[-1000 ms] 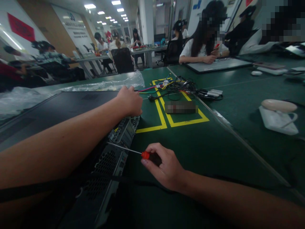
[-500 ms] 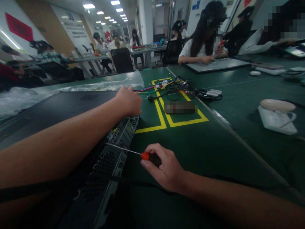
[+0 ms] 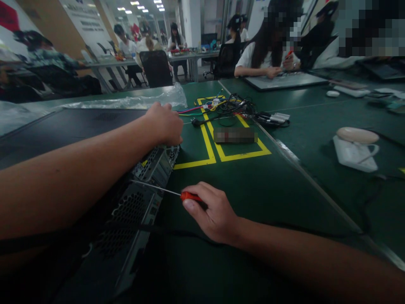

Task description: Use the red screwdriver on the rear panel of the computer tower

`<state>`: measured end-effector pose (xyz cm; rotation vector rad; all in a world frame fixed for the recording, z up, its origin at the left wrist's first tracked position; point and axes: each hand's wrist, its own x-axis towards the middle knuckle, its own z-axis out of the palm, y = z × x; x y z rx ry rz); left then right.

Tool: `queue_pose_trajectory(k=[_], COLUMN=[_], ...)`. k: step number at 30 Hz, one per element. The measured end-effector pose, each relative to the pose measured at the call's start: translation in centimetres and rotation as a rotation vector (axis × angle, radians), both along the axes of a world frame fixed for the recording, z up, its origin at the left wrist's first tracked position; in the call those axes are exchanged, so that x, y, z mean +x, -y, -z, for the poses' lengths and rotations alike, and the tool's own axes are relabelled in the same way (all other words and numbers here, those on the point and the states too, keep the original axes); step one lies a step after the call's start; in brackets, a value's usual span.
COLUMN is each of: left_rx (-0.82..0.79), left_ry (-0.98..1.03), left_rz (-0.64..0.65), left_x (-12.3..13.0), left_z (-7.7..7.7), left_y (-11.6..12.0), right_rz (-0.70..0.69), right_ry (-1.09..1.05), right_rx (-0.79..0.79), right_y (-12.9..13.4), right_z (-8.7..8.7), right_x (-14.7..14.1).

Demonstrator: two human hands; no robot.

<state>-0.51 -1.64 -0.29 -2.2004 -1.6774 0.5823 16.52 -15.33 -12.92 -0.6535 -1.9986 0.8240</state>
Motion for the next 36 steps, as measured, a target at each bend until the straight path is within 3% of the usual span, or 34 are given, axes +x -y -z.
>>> queue_pose_trajectory(k=[7,24,31,36], left_rx=[0.005,-0.010,0.000,0.009], left_ry=[-0.118,0.048,-0.092,-0.086], left_rz=[0.053,-0.018,0.039,0.015], left_x=[0.08,0.02,0.25,0.38], left_z=[-0.13,-0.02,-0.22,-0.29], left_y=[0.17,-0.04,0.31,0.44], right_rz=[0.036,0.020,0.031,0.029], right_ry=[-0.036,-0.024,-0.012,-0.019], right_rx=[-0.014,-0.016,-0.022,-0.015], right_y=[0.08,-0.06,-0.07,0.01], right_z=[0.39,0.28,0.39,0.48], right_x=[-0.09,-0.06,-0.05,-0.07])
